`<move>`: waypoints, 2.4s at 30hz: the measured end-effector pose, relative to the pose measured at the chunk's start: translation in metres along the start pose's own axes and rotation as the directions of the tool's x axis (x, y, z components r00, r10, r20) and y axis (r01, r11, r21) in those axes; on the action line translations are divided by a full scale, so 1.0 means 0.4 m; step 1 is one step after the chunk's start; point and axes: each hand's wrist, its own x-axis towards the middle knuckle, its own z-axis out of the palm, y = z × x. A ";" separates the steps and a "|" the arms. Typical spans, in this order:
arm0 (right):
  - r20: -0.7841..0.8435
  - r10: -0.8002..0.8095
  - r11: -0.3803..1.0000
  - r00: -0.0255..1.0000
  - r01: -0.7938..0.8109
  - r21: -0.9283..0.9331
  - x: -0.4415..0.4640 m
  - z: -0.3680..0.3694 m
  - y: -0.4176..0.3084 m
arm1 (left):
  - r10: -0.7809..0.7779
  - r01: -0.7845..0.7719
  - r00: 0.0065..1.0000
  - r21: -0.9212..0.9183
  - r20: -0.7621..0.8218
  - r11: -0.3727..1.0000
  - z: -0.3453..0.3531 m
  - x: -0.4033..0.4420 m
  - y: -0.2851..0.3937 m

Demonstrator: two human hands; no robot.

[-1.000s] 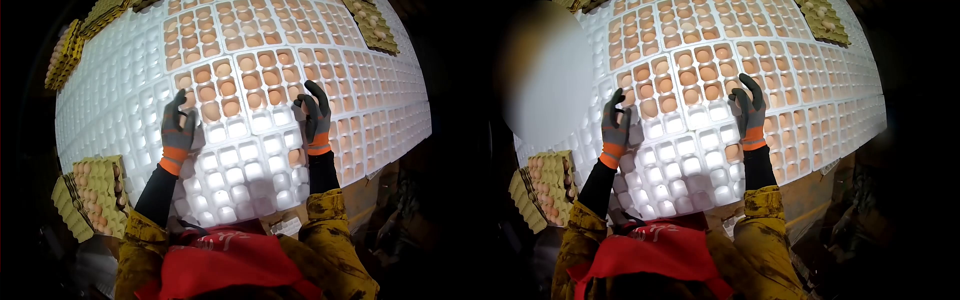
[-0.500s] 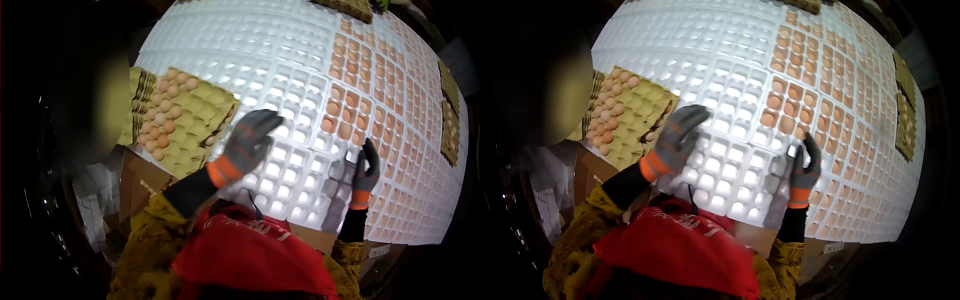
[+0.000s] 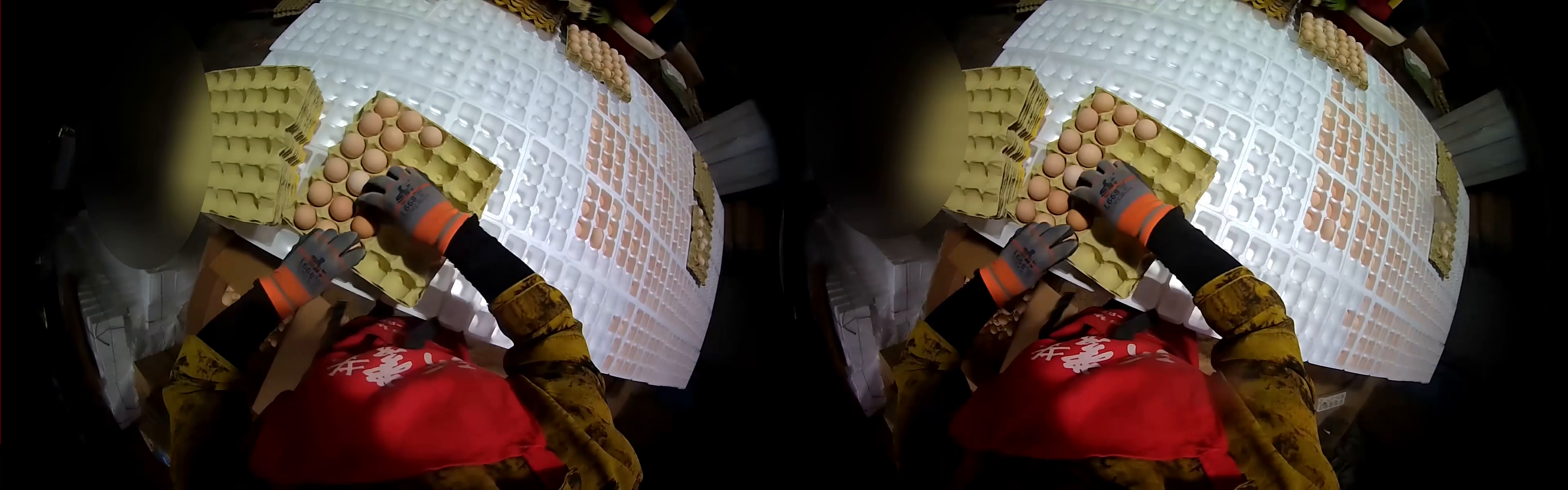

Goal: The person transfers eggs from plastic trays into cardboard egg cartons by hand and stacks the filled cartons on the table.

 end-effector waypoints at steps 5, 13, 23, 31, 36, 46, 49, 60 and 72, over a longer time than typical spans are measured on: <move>0.040 0.606 0.263 0.795 -0.248 0.932 -0.096 -0.070 0.010 | -0.290 0.022 0.934 -0.775 -0.210 0.631 -0.032 -0.033 -0.071; -0.071 0.623 0.741 0.779 -0.617 -0.266 0.030 -0.022 -0.030 | -0.079 0.036 0.983 -0.252 -0.164 0.967 -0.056 0.079 -0.048; -0.268 0.702 0.711 0.660 -0.629 0.315 -0.014 -0.131 0.153 | -0.373 0.273 0.870 -0.316 -0.323 0.909 -0.101 0.096 -0.139; -0.138 0.738 0.668 0.661 -0.744 0.006 0.007 -0.103 0.163 | -0.312 0.314 0.949 0.070 -0.046 0.947 -0.067 0.222 -0.152; -0.417 0.794 0.605 0.442 -0.511 0.611 -0.255 -0.184 0.074 | -0.249 0.253 0.967 0.142 -0.047 0.957 -0.127 0.254 -0.113; -0.417 0.909 0.176 -0.019 -0.887 0.426 -1.203 -0.327 0.119 | -0.056 -0.080 0.929 -0.346 -0.365 0.935 -0.171 0.618 0.393; -0.368 0.929 0.153 0.045 -0.951 0.270 -1.217 -0.335 0.187 | -0.042 -0.112 0.947 -0.451 -0.319 0.886 -0.042 0.881 0.660; -0.111 0.983 0.072 -0.144 -0.256 0.964 -1.374 -0.330 0.288 | -0.115 0.067 0.983 -0.297 -0.146 0.953 0.168 0.997 0.788; -0.639 0.615 0.678 0.462 -0.723 0.130 -1.172 -0.279 0.347 | -0.137 -0.125 0.799 -0.384 -0.586 0.915 0.323 0.968 0.664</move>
